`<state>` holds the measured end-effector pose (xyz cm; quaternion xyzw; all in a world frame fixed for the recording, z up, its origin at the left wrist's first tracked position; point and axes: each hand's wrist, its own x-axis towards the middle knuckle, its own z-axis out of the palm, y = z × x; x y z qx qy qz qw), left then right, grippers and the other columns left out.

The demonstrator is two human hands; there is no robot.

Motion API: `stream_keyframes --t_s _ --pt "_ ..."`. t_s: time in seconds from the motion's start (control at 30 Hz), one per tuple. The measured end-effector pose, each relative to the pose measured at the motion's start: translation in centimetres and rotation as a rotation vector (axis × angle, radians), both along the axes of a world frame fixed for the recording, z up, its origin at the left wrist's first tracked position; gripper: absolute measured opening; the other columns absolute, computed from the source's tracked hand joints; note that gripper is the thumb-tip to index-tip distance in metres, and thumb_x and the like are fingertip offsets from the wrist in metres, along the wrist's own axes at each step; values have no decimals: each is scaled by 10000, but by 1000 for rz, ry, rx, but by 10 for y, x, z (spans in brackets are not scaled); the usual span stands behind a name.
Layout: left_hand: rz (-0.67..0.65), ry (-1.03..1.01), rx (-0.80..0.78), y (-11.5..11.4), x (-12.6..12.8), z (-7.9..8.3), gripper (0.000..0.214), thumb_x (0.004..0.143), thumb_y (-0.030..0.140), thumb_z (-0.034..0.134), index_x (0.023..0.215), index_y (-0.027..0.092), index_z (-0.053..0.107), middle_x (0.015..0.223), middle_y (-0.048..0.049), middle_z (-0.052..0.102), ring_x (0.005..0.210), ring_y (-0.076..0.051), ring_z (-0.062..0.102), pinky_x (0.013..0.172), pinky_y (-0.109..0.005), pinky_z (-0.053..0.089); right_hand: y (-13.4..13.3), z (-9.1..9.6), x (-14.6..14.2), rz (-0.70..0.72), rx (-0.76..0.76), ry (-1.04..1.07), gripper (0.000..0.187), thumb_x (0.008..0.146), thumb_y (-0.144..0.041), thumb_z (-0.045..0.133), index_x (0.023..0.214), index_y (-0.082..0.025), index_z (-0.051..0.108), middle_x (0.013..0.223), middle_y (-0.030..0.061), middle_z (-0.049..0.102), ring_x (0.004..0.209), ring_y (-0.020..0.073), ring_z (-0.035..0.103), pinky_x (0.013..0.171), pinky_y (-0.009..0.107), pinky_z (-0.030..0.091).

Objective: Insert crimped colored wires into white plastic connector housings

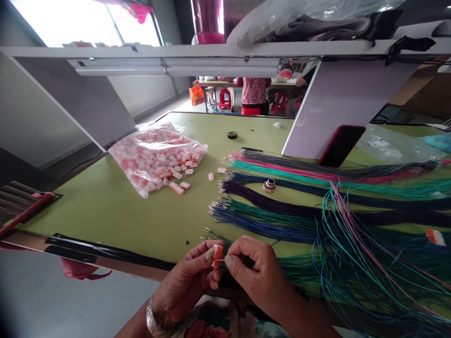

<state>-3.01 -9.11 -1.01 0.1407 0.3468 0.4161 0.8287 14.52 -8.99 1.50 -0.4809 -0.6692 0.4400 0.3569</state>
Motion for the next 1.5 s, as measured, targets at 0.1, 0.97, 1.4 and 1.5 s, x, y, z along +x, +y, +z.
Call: stream_keyframes --t_s 0.1,0.97,1.4,1.5 --pt "-3 1 1 0 0 0 182 788 176 728 950 111 674 660 -10 621 539 -88 600 507 -199 533 -1 0 -2 -17 7 5 180 858 -186 565 682 -174 601 674 -19 592 647 117 537 609 218 412" --pt "-28 54 12 3 1 1 173 768 207 748 889 127 655 639 -2 609 517 -86 581 481 -189 511 -3 -2 -2 -34 435 -226 191 799 -74 521 650 -187 558 627 -19 567 603 123 514 631 288 335" --pt "-1 126 95 -3 7 5 201 738 249 781 818 149 625 624 -4 634 507 -97 589 499 -211 493 -9 -3 -2 13 392 -250 208 882 -113 498 695 -200 528 662 -38 569 631 113 525 676 289 329" --pt "9 124 86 -2 7 6 213 733 253 785 818 147 621 621 10 611 514 -96 579 499 -215 495 -9 -5 1 12 363 -269 172 886 -122 483 733 -199 507 681 -36 551 628 116 504 663 286 324"
